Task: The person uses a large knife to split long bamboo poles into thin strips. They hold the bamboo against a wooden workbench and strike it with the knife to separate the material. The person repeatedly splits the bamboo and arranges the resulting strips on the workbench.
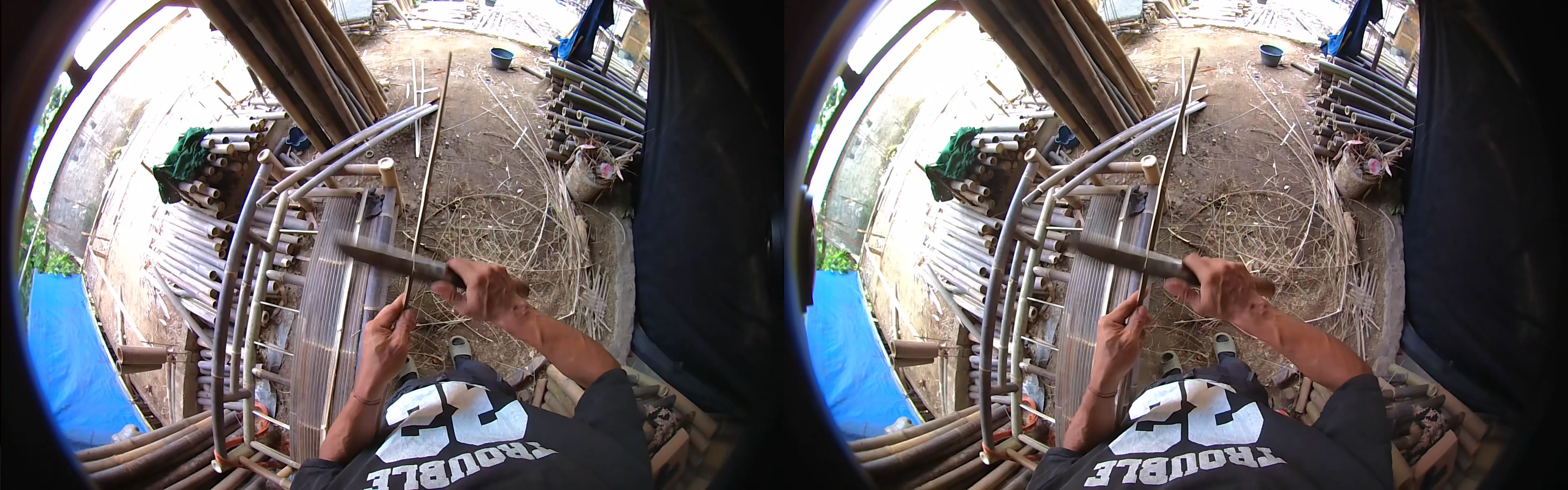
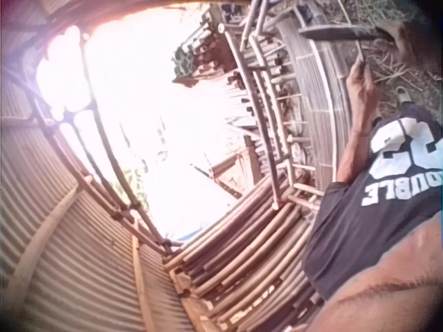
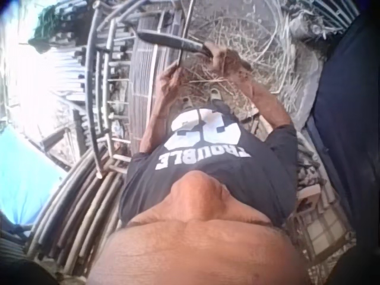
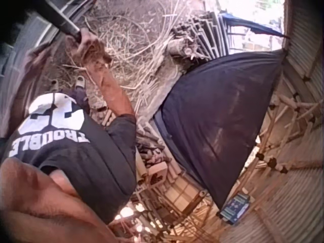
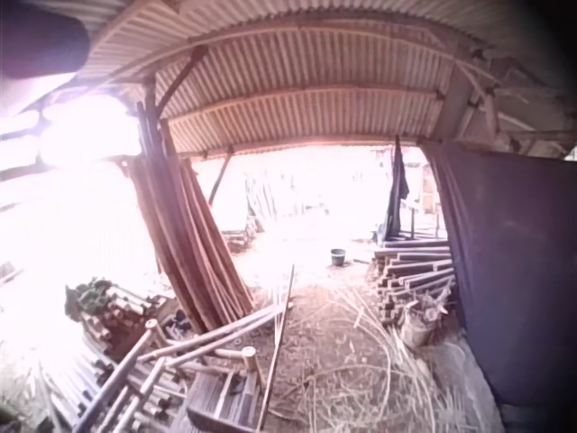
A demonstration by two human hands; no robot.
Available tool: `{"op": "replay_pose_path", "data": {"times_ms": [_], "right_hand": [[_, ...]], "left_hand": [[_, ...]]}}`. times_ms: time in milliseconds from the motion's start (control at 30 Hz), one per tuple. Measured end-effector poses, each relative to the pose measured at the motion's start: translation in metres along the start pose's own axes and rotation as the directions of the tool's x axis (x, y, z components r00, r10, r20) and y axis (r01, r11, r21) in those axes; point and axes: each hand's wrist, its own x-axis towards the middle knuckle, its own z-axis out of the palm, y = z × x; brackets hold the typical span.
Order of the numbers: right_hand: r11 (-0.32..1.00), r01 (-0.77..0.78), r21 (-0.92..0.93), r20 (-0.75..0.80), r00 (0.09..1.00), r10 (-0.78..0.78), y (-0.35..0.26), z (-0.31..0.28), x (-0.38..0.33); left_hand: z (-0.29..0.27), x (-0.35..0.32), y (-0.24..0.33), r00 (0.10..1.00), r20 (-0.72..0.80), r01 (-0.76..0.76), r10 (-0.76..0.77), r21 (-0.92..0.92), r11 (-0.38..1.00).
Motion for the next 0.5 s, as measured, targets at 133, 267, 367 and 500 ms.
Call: {"op": "replay_pose_path", "data": {"times_ms": [133, 267, 367, 500], "right_hand": [[0.999, 0.042, 0.01, -0.02, 0.999, -0.042, -0.017, 0.0, -0.003], [0.996, -0.087, 0.007, -0.017, 0.996, 0.087, 0.005, -0.008, 0.012], [0.992, -0.124, 0.033, -0.017, 0.992, 0.125, 0.003, -0.022, 0.007], [0.993, 0.049, -0.103, -0.07, 0.996, -0.057, 0.016, -0.011, -0.002]], "left_hand": [[-0.005, -0.008, -0.005, 0.998, 0.009, -0.065, 0.065, 0.052, 0.997], [-0.005, -0.024, -0.001, 0.999, 0.034, -0.043, 0.039, 0.113, 0.993], [-0.002, -0.039, 0.005, 0.998, 0.064, -0.003, -0.001, 0.07, 0.998], [-0.004, -0.044, -0.014, 0.998, 0.057, -0.044, 0.039, 0.083, 0.996]]}}
